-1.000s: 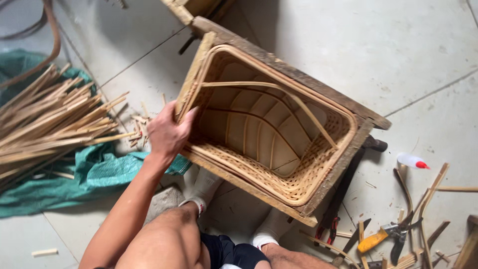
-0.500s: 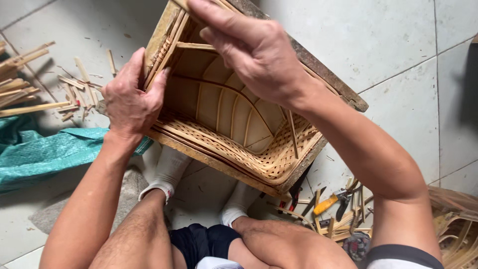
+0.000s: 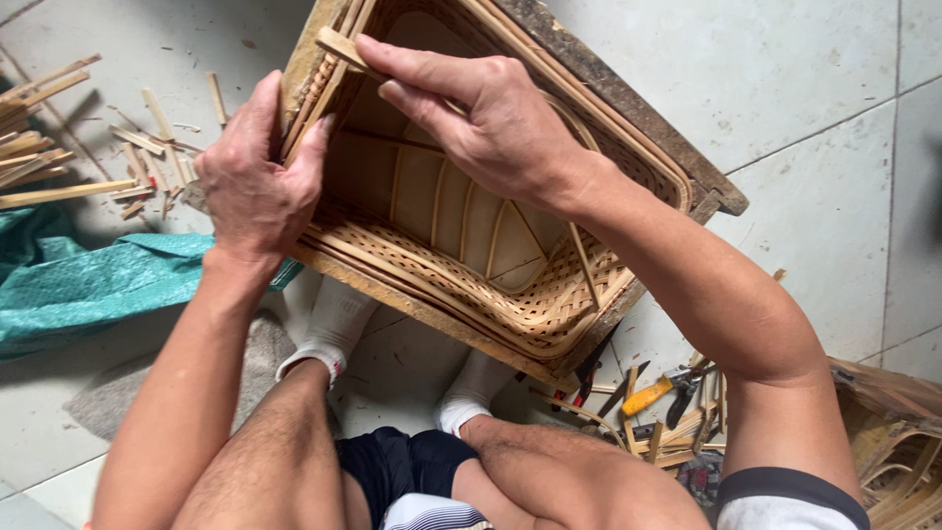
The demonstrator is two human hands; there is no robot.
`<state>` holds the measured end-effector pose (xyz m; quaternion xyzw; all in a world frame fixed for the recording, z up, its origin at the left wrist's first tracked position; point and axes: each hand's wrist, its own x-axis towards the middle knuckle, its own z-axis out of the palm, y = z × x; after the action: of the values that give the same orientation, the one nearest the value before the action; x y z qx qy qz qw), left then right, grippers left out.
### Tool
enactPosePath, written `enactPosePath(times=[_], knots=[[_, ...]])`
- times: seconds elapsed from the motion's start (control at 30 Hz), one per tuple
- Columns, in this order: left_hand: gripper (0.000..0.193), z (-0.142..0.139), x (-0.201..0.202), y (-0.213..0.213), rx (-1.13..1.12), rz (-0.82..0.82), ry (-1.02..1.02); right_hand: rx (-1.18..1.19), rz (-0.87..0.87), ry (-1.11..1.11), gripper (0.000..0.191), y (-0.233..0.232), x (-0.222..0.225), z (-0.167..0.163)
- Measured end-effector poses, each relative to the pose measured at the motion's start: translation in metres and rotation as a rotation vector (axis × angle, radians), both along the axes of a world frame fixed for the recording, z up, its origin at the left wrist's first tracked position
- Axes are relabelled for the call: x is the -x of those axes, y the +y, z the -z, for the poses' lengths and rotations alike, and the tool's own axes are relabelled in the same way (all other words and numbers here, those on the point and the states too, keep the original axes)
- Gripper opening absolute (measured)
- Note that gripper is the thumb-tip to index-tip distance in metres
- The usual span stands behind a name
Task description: The person sits on the floor fitting curved bamboo ribs into a woven basket frame held in a wooden jig, tapping them into place with a hammer, trimming protruding ends with pliers, and squeezing glue from a bottle along the rim joints.
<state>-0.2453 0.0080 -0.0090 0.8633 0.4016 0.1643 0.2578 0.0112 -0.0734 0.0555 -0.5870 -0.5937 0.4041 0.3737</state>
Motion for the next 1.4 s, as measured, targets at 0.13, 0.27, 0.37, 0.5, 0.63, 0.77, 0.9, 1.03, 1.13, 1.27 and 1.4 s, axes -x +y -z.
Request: enactPosePath(times=[0.13,0.27,0.37,0.5,0.63,0.77,0.9,1.03,1.13,1.27,1.4], knots=[[0.048,0.005,-0.001,0.001,-0.110,-0.025,-0.009,0.231,-0.033,-0.095,0.040,0.006,0.003,-0.002],[0.055,0.012,-0.004,0.005,-0.017,-0.040,-0.006,-0.066,-0.132,0.010,0.034,0.016,0.009,0.005],[0.057,0.014,-0.005,0.007,-0.140,0.045,-0.093,0.189,-0.121,0.003,0.034,0.022,0.012,0.010],[0.058,0.012,-0.005,0.010,-0.309,0.179,-0.061,0.279,-0.162,-0.007,0.034,0.029,0.014,0.014],[0.064,0.008,-0.002,0.010,-0.283,0.213,-0.009,0.379,-0.181,-0.049,0.037,0.032,0.011,0.017],[0.064,0.009,-0.001,0.009,-0.272,0.234,0.005,0.421,-0.237,-0.065,0.039,0.031,0.005,0.023],[0.059,0.011,-0.003,0.008,-0.305,0.227,0.020,0.403,-0.270,-0.029,0.038,0.036,0.004,0.033],[0.064,0.004,-0.003,0.005,-0.267,0.220,0.038,0.273,-0.227,0.007,0.036,0.030,0.007,0.040],[0.059,-0.005,-0.006,0.001,-0.198,0.229,-0.036,-0.146,-0.060,-0.482,0.024,-0.004,0.010,0.045],[0.061,-0.023,-0.012,-0.008,-0.149,0.231,-0.148,-0.502,0.296,-0.495,0.017,-0.102,-0.003,0.037],[0.057,-0.039,-0.045,0.002,-0.320,0.359,-0.185,0.103,0.839,0.387,0.023,-0.179,-0.024,0.024]])
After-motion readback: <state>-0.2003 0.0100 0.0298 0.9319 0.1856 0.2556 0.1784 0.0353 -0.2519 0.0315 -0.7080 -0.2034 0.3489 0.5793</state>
